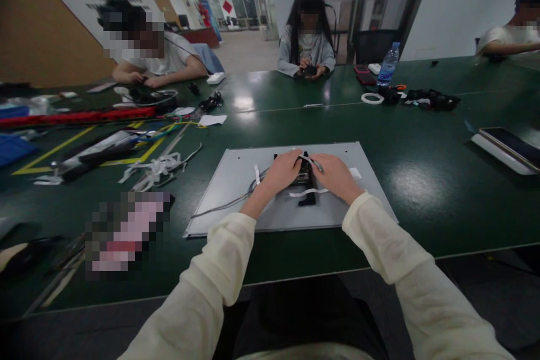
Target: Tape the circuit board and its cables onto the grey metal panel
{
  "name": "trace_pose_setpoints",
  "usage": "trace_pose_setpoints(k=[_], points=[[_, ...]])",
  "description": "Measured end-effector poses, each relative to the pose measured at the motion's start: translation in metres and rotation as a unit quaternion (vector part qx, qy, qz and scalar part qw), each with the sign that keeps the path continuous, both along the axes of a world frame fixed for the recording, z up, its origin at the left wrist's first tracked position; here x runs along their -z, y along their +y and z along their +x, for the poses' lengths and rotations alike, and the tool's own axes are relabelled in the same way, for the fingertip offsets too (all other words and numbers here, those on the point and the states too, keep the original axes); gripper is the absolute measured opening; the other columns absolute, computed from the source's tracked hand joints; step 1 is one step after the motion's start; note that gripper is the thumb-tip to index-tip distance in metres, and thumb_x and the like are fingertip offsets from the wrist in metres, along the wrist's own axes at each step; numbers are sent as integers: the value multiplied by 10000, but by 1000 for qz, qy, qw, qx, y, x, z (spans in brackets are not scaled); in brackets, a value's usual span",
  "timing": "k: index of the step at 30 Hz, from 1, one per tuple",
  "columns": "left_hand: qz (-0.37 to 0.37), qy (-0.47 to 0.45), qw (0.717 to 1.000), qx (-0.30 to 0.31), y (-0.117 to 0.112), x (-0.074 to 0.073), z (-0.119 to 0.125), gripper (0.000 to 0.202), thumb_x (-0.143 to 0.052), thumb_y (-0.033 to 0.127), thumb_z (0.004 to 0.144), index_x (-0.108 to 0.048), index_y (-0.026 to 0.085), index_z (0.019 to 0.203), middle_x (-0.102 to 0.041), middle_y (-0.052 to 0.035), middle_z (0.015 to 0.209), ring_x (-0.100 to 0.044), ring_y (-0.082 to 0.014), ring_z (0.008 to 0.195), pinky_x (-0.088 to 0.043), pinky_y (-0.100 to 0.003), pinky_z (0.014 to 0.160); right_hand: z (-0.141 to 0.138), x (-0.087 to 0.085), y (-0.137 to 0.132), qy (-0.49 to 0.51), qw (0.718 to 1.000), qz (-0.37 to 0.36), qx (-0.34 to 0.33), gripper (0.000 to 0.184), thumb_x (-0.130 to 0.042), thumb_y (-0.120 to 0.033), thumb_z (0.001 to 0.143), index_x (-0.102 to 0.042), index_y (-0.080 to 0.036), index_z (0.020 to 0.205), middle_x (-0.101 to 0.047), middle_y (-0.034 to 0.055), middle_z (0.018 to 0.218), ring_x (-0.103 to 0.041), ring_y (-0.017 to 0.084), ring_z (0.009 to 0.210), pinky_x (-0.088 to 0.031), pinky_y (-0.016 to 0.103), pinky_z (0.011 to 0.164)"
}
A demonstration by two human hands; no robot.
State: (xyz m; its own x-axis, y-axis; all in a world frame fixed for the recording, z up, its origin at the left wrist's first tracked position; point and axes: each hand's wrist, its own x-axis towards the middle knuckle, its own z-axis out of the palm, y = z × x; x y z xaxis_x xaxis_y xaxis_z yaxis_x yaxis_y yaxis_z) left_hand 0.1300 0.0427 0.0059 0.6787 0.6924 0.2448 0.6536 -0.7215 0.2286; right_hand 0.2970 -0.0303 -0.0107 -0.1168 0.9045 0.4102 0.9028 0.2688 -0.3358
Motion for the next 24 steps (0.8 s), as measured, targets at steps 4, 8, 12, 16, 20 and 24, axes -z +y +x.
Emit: trace_pose_setpoints(k=[4, 8, 12, 16, 20, 24], points=[[0, 21, 1000, 6, 0, 6, -3, 327, -321, 175, 944, -546, 144, 1180, -640, -112, 1210, -587, -216, 1133, -418, -356, 977, -1, 5, -6, -13, 998, -4, -59, 442, -310, -281, 966, -538, -161, 1325, -572, 65, 1331, -528, 184, 1221, -391, 357, 1065], [4, 32, 999, 12, 0, 5, -4, 336, -314, 176, 946, -545, 143, 1188, -640, -113, 1216, -583, -218, 1140, -407, -361, 987, 1, 9, -9, -43, 996, -32, -70, 475, -275, -285, 979, -429, -183, 1417, -513, 67, 1395, -502, 191, 1254, -318, 439, 1116], [-5, 42, 999, 10, 0, 1, -3, 315, -339, 180, 931, -569, 147, 1144, -653, -116, 1172, -599, -231, 1099, -429, -364, 948, 1, 14, -11, -67, 994, -56, -65, 505, -257, -300, 982, -335, -189, 1468, -473, 80, 1430, -506, 211, 1253, -344, 470, 1089], [-8, 46, 999, 0, 1, 0, -3, 301, -363, 189, 920, -566, 168, 1141, -651, -109, 1164, -580, -236, 1120, -423, -378, 962, 5, 14, -16, -83, 992, -60, -78, 509, -272, -301, 975, -326, -183, 1467, -451, 95, 1445, -512, 228, 1246, -391, 460, 1050], [-6, 53, 999, -6, 1, 1, -3, 294, -381, 201, 914, -558, 172, 1146, -649, -110, 1147, -550, -244, 1154, -411, -390, 978, 8, 11, -21, -94, 990, -59, -91, 502, -298, -301, 968, -357, -162, 1447, -458, 105, 1438, -500, 225, 1259, -424, 424, 1030], [6, 62, 998, -5, 0, -1, -4, 297, -370, 205, 916, -545, 180, 1154, -646, -98, 1151, -559, -246, 1134, -419, -394, 956, 8, 7, -24, -95, 990, -63, -82, 485, -297, -307, 972, -402, -147, 1418, -489, 111, 1410, -513, 218, 1246, -423, 409, 1044]])
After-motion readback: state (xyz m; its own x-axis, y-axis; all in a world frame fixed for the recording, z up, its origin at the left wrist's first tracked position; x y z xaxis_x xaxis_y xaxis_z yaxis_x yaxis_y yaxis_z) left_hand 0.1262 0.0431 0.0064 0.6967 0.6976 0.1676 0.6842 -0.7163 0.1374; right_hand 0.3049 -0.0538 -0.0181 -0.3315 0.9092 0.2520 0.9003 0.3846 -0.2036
